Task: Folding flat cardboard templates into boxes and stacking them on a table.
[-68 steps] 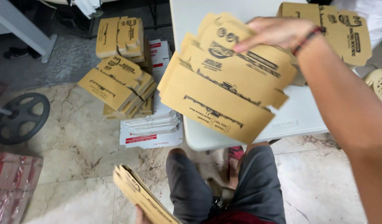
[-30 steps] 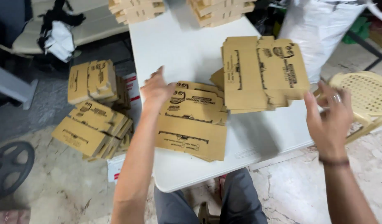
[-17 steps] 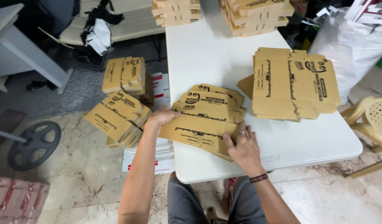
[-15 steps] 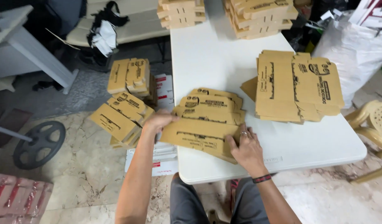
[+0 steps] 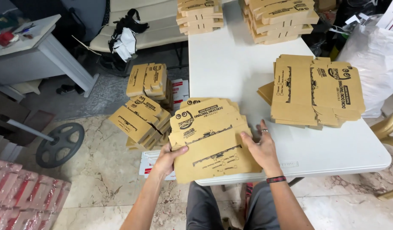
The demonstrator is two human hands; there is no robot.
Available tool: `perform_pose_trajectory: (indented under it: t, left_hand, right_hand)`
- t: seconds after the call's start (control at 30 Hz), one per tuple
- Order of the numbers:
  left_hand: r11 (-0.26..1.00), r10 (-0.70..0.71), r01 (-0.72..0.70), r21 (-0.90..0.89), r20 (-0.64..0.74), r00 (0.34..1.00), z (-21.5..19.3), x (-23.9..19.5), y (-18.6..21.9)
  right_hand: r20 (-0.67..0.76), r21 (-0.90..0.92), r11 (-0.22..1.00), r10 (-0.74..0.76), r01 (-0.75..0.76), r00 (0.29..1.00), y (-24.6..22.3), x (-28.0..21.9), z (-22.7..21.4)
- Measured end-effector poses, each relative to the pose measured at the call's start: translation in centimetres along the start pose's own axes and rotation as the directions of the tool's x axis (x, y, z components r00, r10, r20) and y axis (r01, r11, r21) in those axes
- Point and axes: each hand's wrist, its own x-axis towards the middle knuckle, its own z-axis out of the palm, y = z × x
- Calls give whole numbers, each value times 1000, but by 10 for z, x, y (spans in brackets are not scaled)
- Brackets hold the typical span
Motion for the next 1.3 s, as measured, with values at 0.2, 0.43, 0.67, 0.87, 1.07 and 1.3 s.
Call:
perform_pose_trajectory:
  t: [0.2,0.43,0.67,0.87,1.07,1.3]
  left_hand:
    - [971,225,-220,-89,46,973,26,-38,11]
    - [945,324,-326,4,84,942,32,-59,20]
    - [869,462,-482,110,169,871,28,-49,45]
    - [811,510,-560,168,264,819,6,2,2]
    - [815,521,-516,263,55,852,51,-52,41]
    - [799,545,-541,263,67,836,53,-37,20]
  right_hand:
    - [101,193,976,84,-103,991,-4,4,-17]
    - [202,344,933,38,-107,979,-52,-40,-22]
    - [-146,421,740,-515,524,845,-9,-17,-11]
    - [-127,428,717,-556,551,822,27,-4,-8]
    - [-88,342,812,-473,472,877,41,-4,-5]
    - [-246,279,801,-474,530,845,23,-20,2]
